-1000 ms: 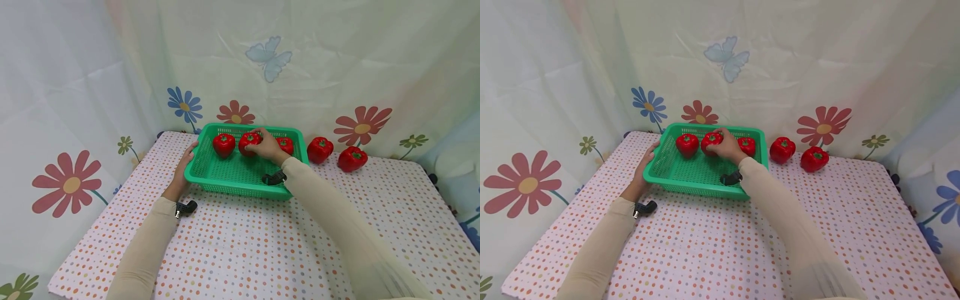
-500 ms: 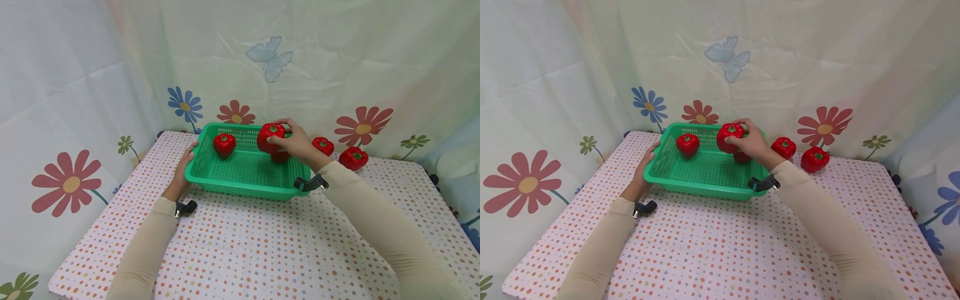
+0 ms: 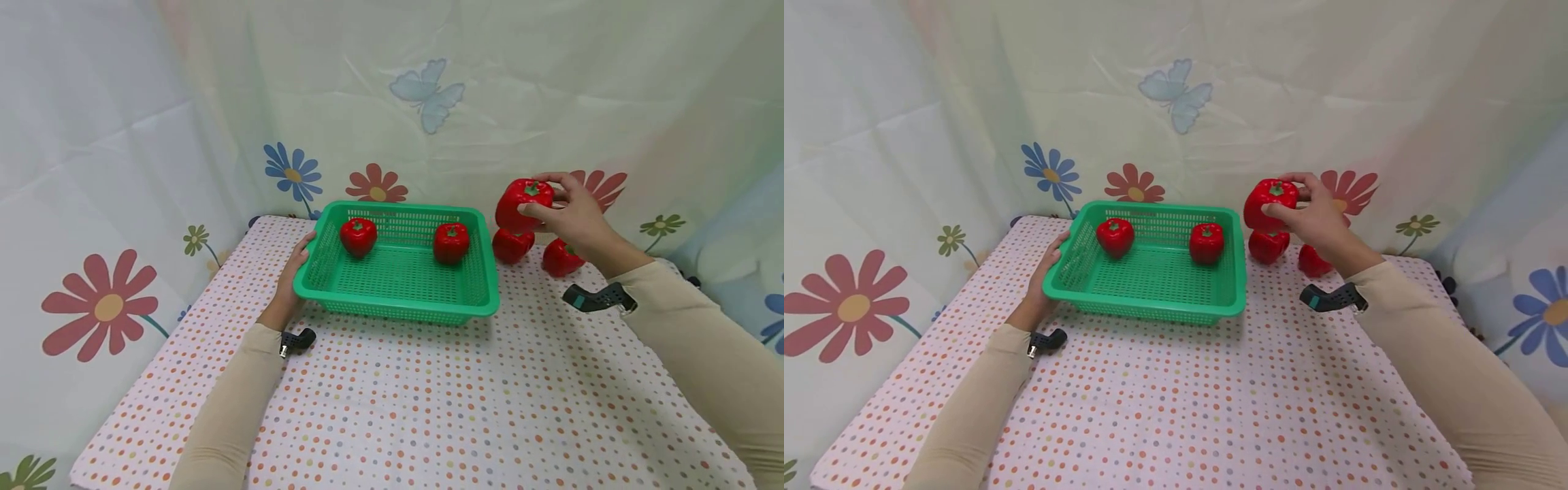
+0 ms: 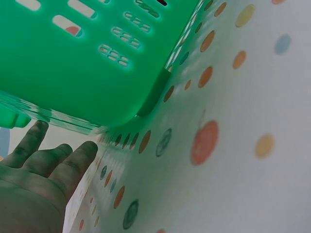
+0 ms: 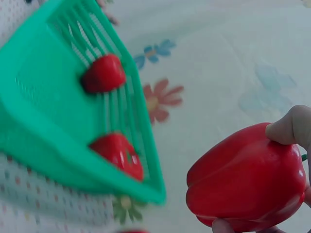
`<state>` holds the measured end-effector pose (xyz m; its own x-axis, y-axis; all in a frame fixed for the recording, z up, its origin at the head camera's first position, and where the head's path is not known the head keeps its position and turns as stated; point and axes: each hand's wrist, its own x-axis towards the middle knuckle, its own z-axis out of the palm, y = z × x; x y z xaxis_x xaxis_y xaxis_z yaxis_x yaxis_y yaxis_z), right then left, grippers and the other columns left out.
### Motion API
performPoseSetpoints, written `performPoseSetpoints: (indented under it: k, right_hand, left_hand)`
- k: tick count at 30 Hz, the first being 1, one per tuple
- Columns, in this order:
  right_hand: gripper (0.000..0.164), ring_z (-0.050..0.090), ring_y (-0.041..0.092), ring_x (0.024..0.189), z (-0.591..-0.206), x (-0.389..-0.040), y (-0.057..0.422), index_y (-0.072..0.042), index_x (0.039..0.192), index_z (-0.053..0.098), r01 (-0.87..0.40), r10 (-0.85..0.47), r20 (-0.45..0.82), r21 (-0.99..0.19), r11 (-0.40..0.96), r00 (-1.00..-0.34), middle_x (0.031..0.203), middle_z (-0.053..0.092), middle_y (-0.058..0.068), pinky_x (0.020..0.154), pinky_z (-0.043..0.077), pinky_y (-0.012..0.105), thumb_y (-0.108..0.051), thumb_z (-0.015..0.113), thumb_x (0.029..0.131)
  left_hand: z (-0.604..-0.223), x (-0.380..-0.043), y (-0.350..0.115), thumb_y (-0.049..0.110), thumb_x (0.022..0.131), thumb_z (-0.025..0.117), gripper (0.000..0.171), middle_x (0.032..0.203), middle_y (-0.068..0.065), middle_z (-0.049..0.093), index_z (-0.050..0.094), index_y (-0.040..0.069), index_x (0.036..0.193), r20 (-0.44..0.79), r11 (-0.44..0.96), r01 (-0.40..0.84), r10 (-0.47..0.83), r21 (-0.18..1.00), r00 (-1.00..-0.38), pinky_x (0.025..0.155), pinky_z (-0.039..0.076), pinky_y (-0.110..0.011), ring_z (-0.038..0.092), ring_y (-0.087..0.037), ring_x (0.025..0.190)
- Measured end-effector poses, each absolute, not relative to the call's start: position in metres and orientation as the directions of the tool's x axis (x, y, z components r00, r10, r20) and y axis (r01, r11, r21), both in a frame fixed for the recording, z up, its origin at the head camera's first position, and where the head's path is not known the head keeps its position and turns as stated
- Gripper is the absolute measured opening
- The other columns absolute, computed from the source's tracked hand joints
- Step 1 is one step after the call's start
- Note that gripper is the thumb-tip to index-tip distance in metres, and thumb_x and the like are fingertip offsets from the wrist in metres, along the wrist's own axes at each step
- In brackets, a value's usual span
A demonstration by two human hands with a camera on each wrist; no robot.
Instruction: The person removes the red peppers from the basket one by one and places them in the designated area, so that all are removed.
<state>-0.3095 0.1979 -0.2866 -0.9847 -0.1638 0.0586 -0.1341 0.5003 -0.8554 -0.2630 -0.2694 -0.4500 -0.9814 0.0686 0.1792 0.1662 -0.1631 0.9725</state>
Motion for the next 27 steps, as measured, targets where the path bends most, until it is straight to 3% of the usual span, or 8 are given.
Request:
performPoseSetpoints:
  k: [6, 12, 19, 23, 27]
  right_hand:
    - [0.077, 0.043, 0.021, 0.112, -0.29, -0.315, 0.243, -0.018, 0.151, 0.026, -0.102, -0.06, 0.082, -0.822, 0.56, -0.995, 0.13, 0.04, 0.007, 0.066, 0.056, 0.016, -0.042, 0.068, 0.091]
    - [0.085, 0.04, 0.042, 0.123, -0.305, -0.317, 0.291, -0.016, 0.157, 0.016, -0.005, 0.073, 0.061, -0.801, 0.599, -0.996, 0.147, 0.026, 0.027, 0.058, 0.054, 0.013, -0.049, 0.061, 0.092]
    - [0.096, 0.023, 0.052, 0.139, -0.338, -0.322, 0.342, -0.015, 0.159, 0.004, 0.141, 0.196, -0.043, -0.842, 0.52, -0.98, 0.16, 0.009, 0.028, 0.054, 0.051, 0.012, -0.058, 0.056, 0.09]
    - [0.101, 0.021, 0.053, 0.142, -0.359, -0.324, 0.357, -0.013, 0.159, 0.003, 0.212, 0.235, -0.108, -0.853, 0.477, -0.966, 0.162, 0.005, 0.027, 0.07, 0.058, 0.028, -0.06, 0.057, 0.087]
    - [0.098, 0.018, 0.054, 0.145, -0.376, -0.327, 0.361, -0.01, 0.158, 0.002, 0.249, 0.258, -0.137, -0.842, 0.479, -0.957, 0.162, 0.004, 0.028, 0.093, 0.045, 0.047, -0.055, 0.057, 0.091]
  left_hand:
    - [-0.447, -0.26, -0.271, 0.029, 0.106, 0.025, 0.053, 0.165, -0.005, 0.014, 0.018, 0.022, 0.158, 0.173, -0.178, 0.157, 0.08, 0.972, -0.982, 0.121, 0.019, -0.054, 0.02, -0.031, 0.15]
    - [-0.447, -0.261, -0.27, 0.029, 0.106, 0.024, 0.052, 0.165, -0.004, 0.015, 0.018, 0.024, 0.158, 0.166, -0.167, 0.153, 0.066, 0.974, -0.984, 0.121, 0.02, -0.053, 0.021, -0.031, 0.15]
    - [-0.449, -0.264, -0.27, 0.03, 0.106, 0.025, 0.053, 0.164, -0.004, 0.017, 0.018, 0.022, 0.158, 0.175, -0.166, 0.162, 0.062, 0.973, -0.983, 0.121, 0.02, -0.054, 0.022, -0.031, 0.149]
    - [-0.45, -0.264, -0.271, 0.03, 0.106, 0.026, 0.054, 0.164, -0.004, 0.017, 0.018, 0.021, 0.158, 0.176, -0.163, 0.164, 0.063, 0.973, -0.982, 0.12, 0.02, -0.054, 0.022, -0.031, 0.149]
    - [-0.451, -0.264, -0.27, 0.03, 0.106, 0.025, 0.053, 0.164, -0.004, 0.017, 0.018, 0.022, 0.158, 0.178, -0.163, 0.166, 0.059, 0.972, -0.982, 0.121, 0.02, -0.054, 0.021, -0.03, 0.15]
